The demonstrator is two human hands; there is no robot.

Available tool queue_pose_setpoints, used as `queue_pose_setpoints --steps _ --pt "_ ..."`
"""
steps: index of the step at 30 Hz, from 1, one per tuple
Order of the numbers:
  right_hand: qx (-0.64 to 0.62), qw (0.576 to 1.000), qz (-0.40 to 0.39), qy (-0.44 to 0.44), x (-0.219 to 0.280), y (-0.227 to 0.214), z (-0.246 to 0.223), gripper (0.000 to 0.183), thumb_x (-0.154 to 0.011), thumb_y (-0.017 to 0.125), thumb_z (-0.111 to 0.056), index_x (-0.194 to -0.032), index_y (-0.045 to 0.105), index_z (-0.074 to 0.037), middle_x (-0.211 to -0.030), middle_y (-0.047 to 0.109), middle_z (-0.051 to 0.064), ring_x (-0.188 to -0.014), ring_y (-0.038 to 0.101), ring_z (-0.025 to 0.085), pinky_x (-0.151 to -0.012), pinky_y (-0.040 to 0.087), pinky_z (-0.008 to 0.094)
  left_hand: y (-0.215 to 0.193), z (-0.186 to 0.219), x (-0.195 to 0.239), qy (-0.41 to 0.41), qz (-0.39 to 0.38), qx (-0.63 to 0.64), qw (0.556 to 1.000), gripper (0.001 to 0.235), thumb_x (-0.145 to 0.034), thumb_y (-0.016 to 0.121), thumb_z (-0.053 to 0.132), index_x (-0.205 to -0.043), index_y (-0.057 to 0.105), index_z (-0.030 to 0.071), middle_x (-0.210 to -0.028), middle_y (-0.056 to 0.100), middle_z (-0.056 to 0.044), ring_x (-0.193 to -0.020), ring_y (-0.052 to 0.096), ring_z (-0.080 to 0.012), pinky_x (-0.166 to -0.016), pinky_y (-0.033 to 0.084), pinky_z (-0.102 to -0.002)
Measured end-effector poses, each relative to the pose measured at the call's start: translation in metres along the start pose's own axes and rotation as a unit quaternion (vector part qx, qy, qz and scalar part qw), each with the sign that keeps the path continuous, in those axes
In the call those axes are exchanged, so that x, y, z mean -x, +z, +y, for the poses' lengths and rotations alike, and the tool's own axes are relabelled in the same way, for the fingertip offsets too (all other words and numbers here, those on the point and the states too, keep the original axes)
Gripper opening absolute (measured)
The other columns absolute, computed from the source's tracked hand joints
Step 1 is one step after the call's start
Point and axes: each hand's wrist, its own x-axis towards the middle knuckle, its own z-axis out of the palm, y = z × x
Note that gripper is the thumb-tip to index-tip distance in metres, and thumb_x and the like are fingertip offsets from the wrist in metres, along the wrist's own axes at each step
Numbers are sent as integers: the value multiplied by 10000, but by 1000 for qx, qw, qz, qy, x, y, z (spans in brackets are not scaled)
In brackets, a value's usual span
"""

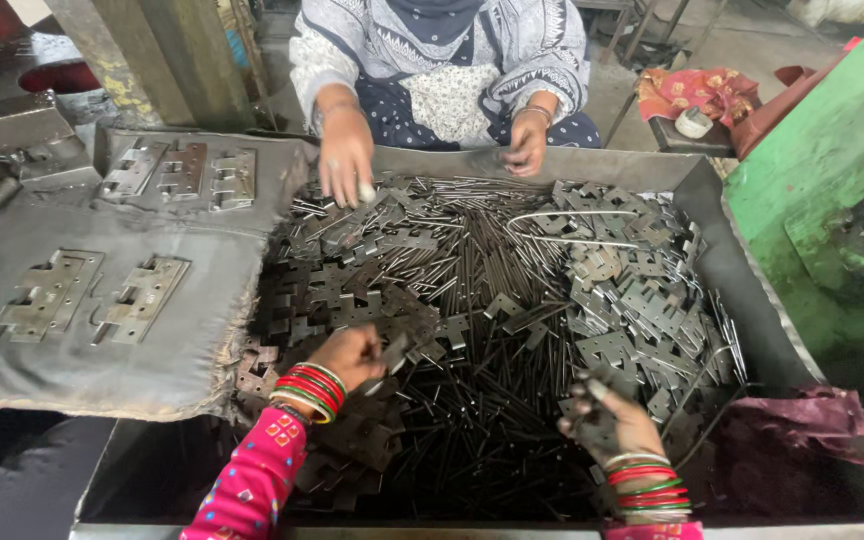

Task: The person sorts metal components from a bin, picking up items one at a time and placing them into different piles on a padded surface.

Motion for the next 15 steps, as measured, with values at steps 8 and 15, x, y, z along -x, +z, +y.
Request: queue_pose_setpoints --steps 8,15 --pt "-54 992 64 90 8 73 70 426 -939 630 -257 -1266 582 12 -1248 686 186 -1126 679 361 -885 587 582 77 108 25 147 70 379 911 351 -946 749 81 -1269 643 -9 -1091 765 -160 -956 728 -259 -826 576 -424" --pt "261 952 -107 -115 12 70 89 600 -940 692 -277 -1448 521 -7 -1367 698 103 -1247 656 237 -1049 501 351 67 117 46 52 130 163 977 324 -840 641 147 -1143 676 38 -945 765 -206 -866 752 -389 -764 589 -455"
